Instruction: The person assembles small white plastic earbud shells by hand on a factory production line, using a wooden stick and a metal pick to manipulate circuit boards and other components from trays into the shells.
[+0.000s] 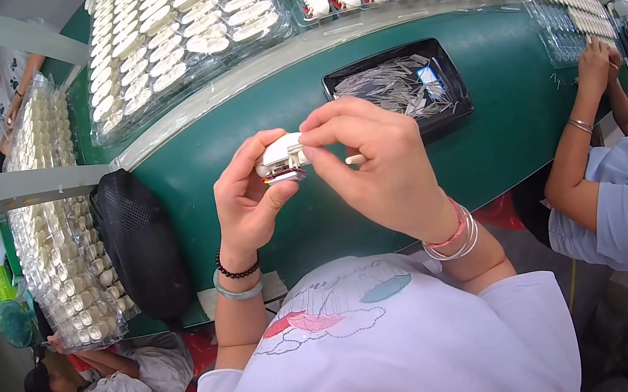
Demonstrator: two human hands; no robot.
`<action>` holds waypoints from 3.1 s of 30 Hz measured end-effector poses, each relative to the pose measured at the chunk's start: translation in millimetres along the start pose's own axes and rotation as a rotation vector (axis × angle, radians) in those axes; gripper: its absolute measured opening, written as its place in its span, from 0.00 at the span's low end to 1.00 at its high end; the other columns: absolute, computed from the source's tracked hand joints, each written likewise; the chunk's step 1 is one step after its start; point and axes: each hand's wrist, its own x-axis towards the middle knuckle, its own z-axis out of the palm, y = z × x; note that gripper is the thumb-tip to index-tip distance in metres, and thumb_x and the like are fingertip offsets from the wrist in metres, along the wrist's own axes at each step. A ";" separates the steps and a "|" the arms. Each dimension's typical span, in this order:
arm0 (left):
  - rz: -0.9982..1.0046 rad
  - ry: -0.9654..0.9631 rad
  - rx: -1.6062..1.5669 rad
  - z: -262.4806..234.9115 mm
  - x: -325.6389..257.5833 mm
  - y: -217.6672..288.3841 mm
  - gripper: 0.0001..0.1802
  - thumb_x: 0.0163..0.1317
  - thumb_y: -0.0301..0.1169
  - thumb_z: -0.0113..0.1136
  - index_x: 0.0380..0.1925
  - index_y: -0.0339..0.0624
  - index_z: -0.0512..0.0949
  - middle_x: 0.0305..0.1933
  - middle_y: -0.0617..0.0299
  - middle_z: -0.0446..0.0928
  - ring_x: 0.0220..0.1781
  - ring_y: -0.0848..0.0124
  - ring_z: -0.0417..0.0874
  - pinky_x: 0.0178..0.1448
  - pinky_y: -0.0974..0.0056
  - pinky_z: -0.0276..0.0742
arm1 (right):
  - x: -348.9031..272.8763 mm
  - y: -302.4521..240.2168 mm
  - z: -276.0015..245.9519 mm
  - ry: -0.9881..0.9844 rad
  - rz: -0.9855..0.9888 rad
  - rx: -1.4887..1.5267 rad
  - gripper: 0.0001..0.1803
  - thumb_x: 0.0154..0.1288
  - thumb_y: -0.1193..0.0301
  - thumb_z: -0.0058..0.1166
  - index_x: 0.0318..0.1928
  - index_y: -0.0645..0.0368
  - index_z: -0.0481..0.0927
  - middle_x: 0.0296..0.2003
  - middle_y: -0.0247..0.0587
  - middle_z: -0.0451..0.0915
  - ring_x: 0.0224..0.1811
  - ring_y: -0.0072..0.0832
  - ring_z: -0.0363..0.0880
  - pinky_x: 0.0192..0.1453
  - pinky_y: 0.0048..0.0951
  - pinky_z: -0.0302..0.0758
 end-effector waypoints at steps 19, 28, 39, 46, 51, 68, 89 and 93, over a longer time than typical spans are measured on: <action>0.082 -0.078 0.261 -7.9 1.9 9.2 0.25 0.48 0.28 0.67 0.47 0.32 0.73 0.41 0.53 0.76 0.40 0.65 0.78 0.44 0.68 0.73 | -3.0 14.5 -30.0 -0.314 -0.053 -0.130 0.10 0.57 0.78 0.53 0.41 0.61 0.80 0.22 0.40 0.70 0.20 0.30 0.69 0.24 0.28 0.65; 0.067 -0.089 0.259 -5.2 2.0 7.1 0.25 0.47 0.27 0.67 0.47 0.31 0.73 0.42 0.52 0.76 0.40 0.64 0.78 0.44 0.67 0.73 | -4.4 15.5 -30.8 -0.342 -0.062 -0.115 0.14 0.55 0.82 0.54 0.43 0.63 0.80 0.23 0.40 0.73 0.23 0.27 0.70 0.27 0.25 0.65; 0.090 -0.137 0.326 -5.6 3.4 5.4 0.24 0.48 0.27 0.66 0.47 0.32 0.73 0.43 0.51 0.76 0.41 0.61 0.78 0.43 0.65 0.75 | -6.4 23.3 -30.5 -0.384 -0.090 -0.155 0.12 0.55 0.82 0.53 0.42 0.65 0.79 0.22 0.41 0.75 0.22 0.28 0.74 0.26 0.24 0.68; 0.097 -0.211 0.489 1.3 4.0 6.2 0.24 0.47 0.26 0.66 0.45 0.32 0.73 0.43 0.50 0.75 0.42 0.59 0.77 0.40 0.63 0.78 | -12.1 34.5 -27.7 -0.422 -0.088 -0.200 0.10 0.57 0.80 0.54 0.41 0.66 0.79 0.21 0.43 0.75 0.20 0.30 0.74 0.24 0.26 0.69; 0.171 -0.212 0.640 1.7 4.5 4.6 0.24 0.44 0.24 0.66 0.44 0.33 0.73 0.42 0.50 0.75 0.41 0.56 0.75 0.43 0.60 0.75 | -13.7 37.7 -20.4 -0.435 -0.112 -0.315 0.10 0.57 0.78 0.54 0.41 0.66 0.78 0.22 0.44 0.75 0.19 0.34 0.73 0.23 0.29 0.69; 0.073 -0.123 0.343 -8.1 3.6 2.1 0.25 0.46 0.26 0.67 0.46 0.33 0.74 0.43 0.51 0.76 0.41 0.62 0.79 0.44 0.66 0.75 | -6.6 24.6 -24.2 -0.225 -0.268 -0.274 0.09 0.50 0.79 0.59 0.35 0.59 0.80 0.25 0.37 0.76 0.24 0.30 0.77 0.24 0.26 0.71; 0.125 -0.155 0.513 -1.3 3.9 -2.4 0.25 0.46 0.28 0.67 0.46 0.34 0.73 0.43 0.51 0.76 0.41 0.58 0.78 0.41 0.63 0.77 | -6.4 32.3 -17.9 -0.292 -0.295 -0.340 0.08 0.48 0.80 0.56 0.32 0.60 0.79 0.24 0.36 0.75 0.21 0.33 0.76 0.22 0.29 0.71; 0.050 -0.102 0.312 1.2 1.0 -4.3 0.26 0.48 0.29 0.67 0.48 0.34 0.73 0.44 0.52 0.75 0.42 0.63 0.78 0.44 0.65 0.75 | -0.6 16.7 -30.6 -0.285 -0.271 -0.260 0.09 0.49 0.82 0.56 0.34 0.62 0.79 0.25 0.39 0.76 0.23 0.32 0.77 0.24 0.28 0.73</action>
